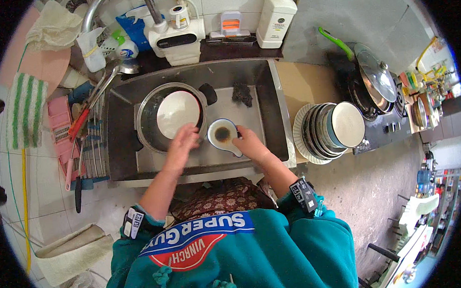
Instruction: The person washes a bowl, chopsticks, and a plate in the sink using a sponge, then rinses them under running water. They place the cleaned items into a cabinet and return to the sink to continue washing additional dishes.
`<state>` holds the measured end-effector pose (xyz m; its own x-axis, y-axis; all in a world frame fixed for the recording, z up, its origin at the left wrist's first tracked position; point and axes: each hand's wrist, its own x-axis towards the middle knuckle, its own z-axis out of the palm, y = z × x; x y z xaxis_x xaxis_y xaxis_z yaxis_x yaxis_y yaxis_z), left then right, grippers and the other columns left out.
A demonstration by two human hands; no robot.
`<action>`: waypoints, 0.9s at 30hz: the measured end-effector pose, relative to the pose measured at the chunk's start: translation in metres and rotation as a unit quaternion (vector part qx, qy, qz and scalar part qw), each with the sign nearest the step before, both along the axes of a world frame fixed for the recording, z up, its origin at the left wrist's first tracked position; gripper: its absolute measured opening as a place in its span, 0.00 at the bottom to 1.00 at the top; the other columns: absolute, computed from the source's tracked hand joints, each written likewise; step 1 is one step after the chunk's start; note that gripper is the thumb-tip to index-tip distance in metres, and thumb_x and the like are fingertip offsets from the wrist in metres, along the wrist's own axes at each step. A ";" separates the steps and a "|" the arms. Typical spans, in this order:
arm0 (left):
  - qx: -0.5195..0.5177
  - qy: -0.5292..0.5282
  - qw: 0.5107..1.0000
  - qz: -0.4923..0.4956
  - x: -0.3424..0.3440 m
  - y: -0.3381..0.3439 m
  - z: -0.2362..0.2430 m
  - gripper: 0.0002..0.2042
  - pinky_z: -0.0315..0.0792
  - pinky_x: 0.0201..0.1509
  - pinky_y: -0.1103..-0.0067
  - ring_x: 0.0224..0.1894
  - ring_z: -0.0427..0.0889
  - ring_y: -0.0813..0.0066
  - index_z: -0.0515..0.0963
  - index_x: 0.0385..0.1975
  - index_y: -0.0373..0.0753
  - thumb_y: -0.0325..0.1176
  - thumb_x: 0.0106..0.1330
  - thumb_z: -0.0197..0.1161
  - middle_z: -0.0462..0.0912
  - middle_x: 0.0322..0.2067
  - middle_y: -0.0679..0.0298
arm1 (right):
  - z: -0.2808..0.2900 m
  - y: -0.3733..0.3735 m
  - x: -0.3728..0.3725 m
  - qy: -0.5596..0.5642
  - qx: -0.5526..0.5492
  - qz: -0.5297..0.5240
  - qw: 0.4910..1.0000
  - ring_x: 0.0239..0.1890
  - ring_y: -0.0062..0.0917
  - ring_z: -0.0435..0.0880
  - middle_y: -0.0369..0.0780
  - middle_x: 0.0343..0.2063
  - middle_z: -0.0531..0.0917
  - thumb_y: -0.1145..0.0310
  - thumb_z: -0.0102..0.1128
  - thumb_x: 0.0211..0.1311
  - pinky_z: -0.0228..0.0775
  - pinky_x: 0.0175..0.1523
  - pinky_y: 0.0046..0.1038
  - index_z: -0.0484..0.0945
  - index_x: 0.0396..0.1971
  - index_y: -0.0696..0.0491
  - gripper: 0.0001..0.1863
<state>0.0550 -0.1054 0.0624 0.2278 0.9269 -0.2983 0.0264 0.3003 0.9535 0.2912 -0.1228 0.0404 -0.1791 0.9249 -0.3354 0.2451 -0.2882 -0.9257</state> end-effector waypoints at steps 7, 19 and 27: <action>-0.122 -0.116 0.985 0.034 0.044 -0.006 -0.007 0.26 0.70 0.46 0.78 0.44 0.74 0.73 0.62 0.54 0.35 0.21 0.52 0.54 0.73 0.45 0.60 | 0.004 0.004 -0.020 0.012 -0.007 -0.008 1.000 0.36 0.21 0.75 0.41 0.37 0.78 0.76 0.48 0.52 0.70 0.37 0.22 0.68 0.49 0.62 0.21; -0.100 0.110 0.987 -0.055 0.050 0.027 -0.019 0.20 0.69 0.45 0.77 0.41 0.76 0.73 0.69 0.49 0.31 0.23 0.54 0.56 0.77 0.41 0.59 | 0.026 -0.003 -0.024 -0.083 -0.002 -0.015 0.996 0.37 0.41 0.78 0.52 0.34 0.79 0.71 0.52 0.48 0.69 0.42 0.33 0.72 0.43 0.61 0.19; -0.062 0.145 0.980 -0.120 0.061 0.030 -0.020 0.19 0.70 0.43 0.77 0.38 0.77 0.72 0.72 0.45 0.33 0.26 0.51 0.60 0.79 0.38 0.60 | 0.018 -0.008 -0.014 -0.080 0.035 -0.038 0.995 0.40 0.45 0.77 0.54 0.34 0.78 0.73 0.50 0.48 0.68 0.44 0.35 0.72 0.42 0.61 0.18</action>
